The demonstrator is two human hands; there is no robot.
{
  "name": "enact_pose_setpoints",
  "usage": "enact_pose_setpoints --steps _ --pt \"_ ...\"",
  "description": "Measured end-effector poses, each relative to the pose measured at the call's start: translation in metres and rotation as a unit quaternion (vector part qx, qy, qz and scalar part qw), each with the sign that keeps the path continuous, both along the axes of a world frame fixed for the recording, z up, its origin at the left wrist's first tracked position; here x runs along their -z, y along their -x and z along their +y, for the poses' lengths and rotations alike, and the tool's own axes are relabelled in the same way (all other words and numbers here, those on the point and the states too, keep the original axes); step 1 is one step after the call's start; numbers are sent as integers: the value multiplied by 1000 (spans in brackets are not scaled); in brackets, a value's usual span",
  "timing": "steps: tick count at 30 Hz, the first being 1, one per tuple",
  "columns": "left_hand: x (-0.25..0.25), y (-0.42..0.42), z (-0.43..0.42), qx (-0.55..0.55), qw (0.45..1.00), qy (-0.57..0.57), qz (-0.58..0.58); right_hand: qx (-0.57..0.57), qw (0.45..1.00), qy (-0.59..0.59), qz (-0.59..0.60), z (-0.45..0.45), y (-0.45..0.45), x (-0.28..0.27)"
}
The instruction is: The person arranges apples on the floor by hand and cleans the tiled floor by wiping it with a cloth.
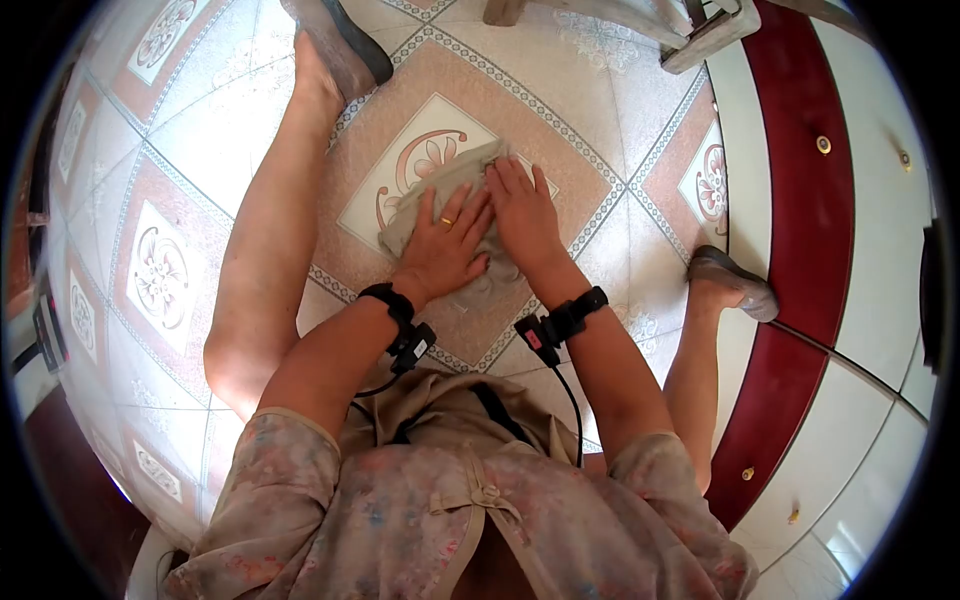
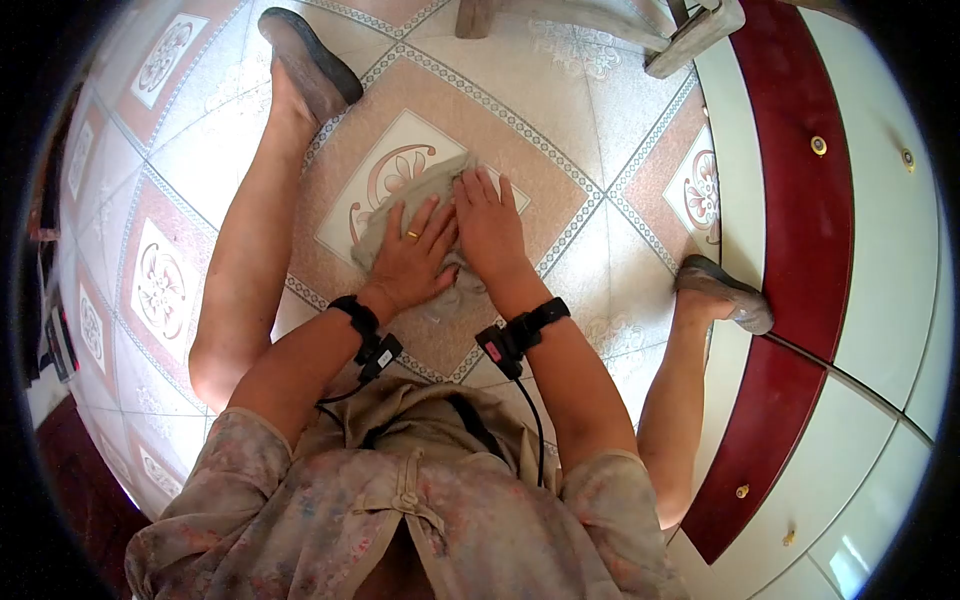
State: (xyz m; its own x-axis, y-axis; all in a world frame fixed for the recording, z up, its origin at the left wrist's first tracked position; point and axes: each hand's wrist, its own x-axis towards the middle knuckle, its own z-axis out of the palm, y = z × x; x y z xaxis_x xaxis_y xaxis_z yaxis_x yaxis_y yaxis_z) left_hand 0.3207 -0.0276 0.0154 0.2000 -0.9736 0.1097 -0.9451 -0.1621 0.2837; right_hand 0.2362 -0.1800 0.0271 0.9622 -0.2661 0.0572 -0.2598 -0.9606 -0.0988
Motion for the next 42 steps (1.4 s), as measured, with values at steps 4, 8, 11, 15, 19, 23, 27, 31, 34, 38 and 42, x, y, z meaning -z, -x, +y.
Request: enact_pose_setpoints --steps 4,8,11,15,19,23,27,31,34,38,42 --pt "-2 -3 -22 -26 999 22 4 23 999 27 15 -18 -23 11" --pt "0 -12 -53 -50 999 21 -2 42 997 56 10 -41 -42 16" --pt "0 -7 -53 -51 998 19 -17 38 998 33 42 -44 -41 4" --pt "-5 17 -29 -23 999 18 15 12 998 15 66 -25 -4 -9" --pt "2 23 -24 -23 999 18 28 -4 998 44 39 -23 -3 0" --pt "1 4 -47 -33 999 3 7 14 999 27 16 -42 -33 5" --pt "1 8 -52 -60 998 7 -4 25 998 -3 51 -44 -39 -3" --pt "1 34 -31 -51 999 -10 -3 -12 995 -28 91 -34 -13 -10" --pt "-2 41 -27 -47 999 -6 14 -9 999 -3 37 -25 -6 -4" --pt "-2 32 -37 -49 999 -9 0 -4 999 9 40 -38 -25 -1" --pt "2 24 -52 -71 997 5 -29 21 999 -22 18 -41 -38 12"
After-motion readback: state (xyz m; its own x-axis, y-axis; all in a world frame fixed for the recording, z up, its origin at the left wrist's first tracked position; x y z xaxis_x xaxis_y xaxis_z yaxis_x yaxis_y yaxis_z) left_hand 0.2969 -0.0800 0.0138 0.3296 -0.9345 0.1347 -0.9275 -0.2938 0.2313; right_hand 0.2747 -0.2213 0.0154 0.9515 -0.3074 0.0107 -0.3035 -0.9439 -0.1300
